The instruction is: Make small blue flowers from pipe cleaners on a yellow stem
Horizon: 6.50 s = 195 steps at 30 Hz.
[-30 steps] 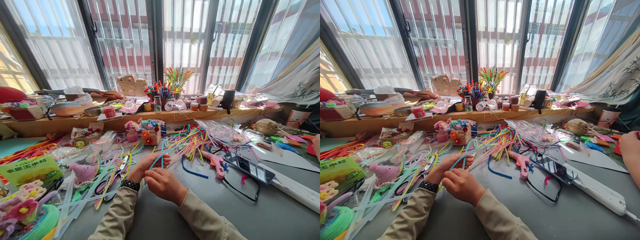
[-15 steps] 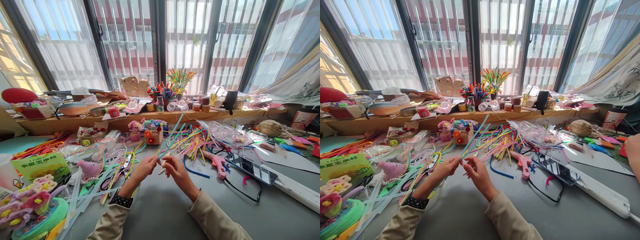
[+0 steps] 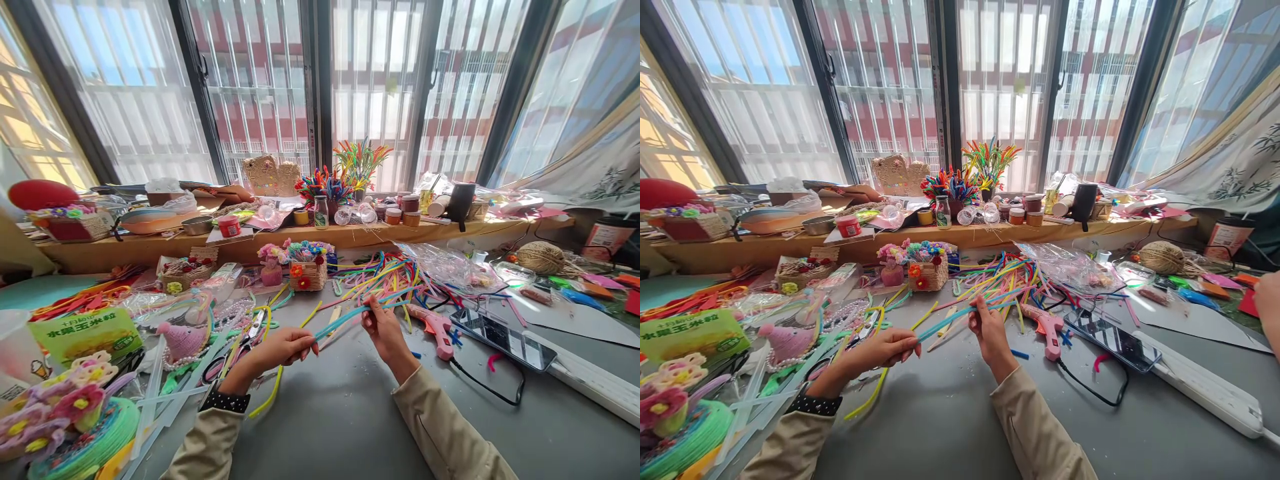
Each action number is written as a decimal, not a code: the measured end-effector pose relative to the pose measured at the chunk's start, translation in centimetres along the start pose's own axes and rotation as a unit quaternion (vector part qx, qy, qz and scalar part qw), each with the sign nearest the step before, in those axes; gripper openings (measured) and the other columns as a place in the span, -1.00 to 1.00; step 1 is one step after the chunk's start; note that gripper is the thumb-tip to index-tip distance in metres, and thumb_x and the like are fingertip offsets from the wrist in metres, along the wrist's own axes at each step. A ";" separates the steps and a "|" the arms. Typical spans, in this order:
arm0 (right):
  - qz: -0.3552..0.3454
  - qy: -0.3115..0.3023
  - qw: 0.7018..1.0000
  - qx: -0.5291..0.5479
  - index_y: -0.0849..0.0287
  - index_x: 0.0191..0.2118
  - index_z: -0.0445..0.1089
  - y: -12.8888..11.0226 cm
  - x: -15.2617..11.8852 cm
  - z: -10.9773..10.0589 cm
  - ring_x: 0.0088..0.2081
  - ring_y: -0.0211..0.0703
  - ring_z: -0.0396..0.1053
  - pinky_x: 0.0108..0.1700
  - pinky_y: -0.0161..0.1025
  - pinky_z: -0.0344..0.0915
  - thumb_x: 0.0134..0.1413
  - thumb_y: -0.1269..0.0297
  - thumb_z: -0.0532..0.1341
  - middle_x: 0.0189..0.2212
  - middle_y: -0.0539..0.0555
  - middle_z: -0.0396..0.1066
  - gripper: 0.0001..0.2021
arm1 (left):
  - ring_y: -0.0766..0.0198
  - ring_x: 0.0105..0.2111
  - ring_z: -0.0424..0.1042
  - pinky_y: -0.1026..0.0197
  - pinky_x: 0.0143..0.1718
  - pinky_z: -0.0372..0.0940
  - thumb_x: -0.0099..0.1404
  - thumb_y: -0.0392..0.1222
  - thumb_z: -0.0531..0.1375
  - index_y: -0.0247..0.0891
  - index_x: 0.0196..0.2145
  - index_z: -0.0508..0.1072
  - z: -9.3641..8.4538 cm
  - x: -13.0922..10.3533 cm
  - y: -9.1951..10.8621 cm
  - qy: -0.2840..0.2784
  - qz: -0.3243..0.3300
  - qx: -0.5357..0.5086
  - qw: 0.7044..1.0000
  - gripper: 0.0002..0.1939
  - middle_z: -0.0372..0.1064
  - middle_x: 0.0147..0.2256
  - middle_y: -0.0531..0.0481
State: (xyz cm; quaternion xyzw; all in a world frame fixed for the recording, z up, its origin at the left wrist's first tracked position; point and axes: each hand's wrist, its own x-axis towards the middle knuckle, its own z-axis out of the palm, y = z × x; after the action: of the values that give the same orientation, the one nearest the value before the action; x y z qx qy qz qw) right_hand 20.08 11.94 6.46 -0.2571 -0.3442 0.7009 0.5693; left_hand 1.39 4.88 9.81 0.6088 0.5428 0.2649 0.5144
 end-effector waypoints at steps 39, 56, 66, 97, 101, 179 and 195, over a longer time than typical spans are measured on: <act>-0.140 -0.252 0.807 -0.515 0.17 -0.42 0.41 0.9 -1.2 0.2 -0.44 -0.29 0.31 -0.39 -0.40 0.13 0.04 0.18 -0.04 -0.49 0.00 0.42 -0.69 | 0.50 -0.68 -0.16 0.35 -0.67 -0.21 -0.13 0.01 0.21 -0.34 -0.32 0.43 2.5 1.8 -1.2 0.362 0.094 -0.197 0.906 -0.56 0.03 -0.71 0.18; -0.110 -0.293 0.715 -0.625 0.19 -0.50 0.32 1.1 -1.0 -0.2 -0.59 -0.37 0.11 -0.54 -0.43 -0.02 0.08 0.10 -0.13 -0.69 -0.08 0.12 -0.61 | 0.42 -0.60 0.07 0.37 -0.57 -0.01 -0.02 0.01 0.12 -0.29 -0.60 0.39 2.4 1.7 -1.9 0.454 0.104 -0.014 0.885 -0.72 0.14 -0.67 0.15; -0.295 -0.152 0.521 -0.786 0.18 -0.45 0.28 1.9 -1.9 0.3 -0.46 -0.22 0.21 -0.48 -0.34 -0.04 0.06 0.26 -0.05 -0.56 0.04 0.33 -0.78 | 0.43 -0.60 0.11 0.39 -0.57 0.01 -0.05 0.00 0.15 -0.30 -0.52 0.43 2.1 2.4 -2.5 0.453 0.105 -0.090 0.881 -0.72 0.23 -0.63 0.14; -0.244 -0.108 0.612 -0.744 0.17 -0.43 0.28 2.4 -1.0 -1.0 -0.34 -0.16 0.18 -0.32 -0.31 0.06 -0.01 0.38 0.02 -0.47 0.06 0.32 -0.89 | 0.33 -0.52 0.29 0.30 -0.52 0.07 0.18 -0.33 -0.05 -0.26 -0.38 0.37 2.5 1.6 -2.4 0.409 0.249 0.614 0.628 -0.80 0.36 -0.45 -0.02; -0.243 -0.095 0.628 -0.734 0.17 -0.43 0.27 2.4 -1.0 -1.2 -0.33 -0.18 0.17 -0.32 -0.33 0.06 -0.06 0.43 0.03 -0.46 0.05 0.32 -0.90 | 0.33 -0.51 0.29 0.30 -0.52 0.09 0.19 -0.36 -0.06 -0.27 -0.36 0.34 2.9 1.6 -2.5 0.392 0.266 0.632 0.613 -0.80 0.34 -0.45 -0.02; -0.241 -0.051 0.687 -0.683 0.13 -0.51 0.35 1.9 -0.5 -1.1 -0.42 -0.24 0.20 -0.39 -0.34 -0.05 0.05 0.18 -0.02 -0.56 -0.01 0.35 -0.72 | 0.32 -0.56 0.26 0.26 -0.54 -0.03 0.17 -0.31 0.00 -0.23 -0.43 0.36 3.1 1.9 -2.2 0.384 0.196 0.650 0.626 -0.85 0.32 -0.56 0.04; -0.258 -0.064 0.652 -0.710 0.07 -0.41 0.38 2.0 -0.5 -1.1 -0.37 -0.20 0.21 -0.35 -0.29 -0.06 0.02 0.17 0.02 -0.51 0.00 0.37 -0.78 | 0.32 -0.55 0.25 0.27 -0.55 -0.02 0.14 -0.39 0.00 -0.24 -0.42 0.35 3.1 1.9 -2.3 0.355 0.160 0.656 0.646 -0.84 0.29 -0.53 0.01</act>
State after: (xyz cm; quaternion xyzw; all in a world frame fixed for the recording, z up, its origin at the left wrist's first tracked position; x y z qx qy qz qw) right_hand 19.76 11.40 4.21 -0.4378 -0.8249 0.0826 0.3478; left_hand 3.72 5.35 6.28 0.7240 0.6094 0.1134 -0.3025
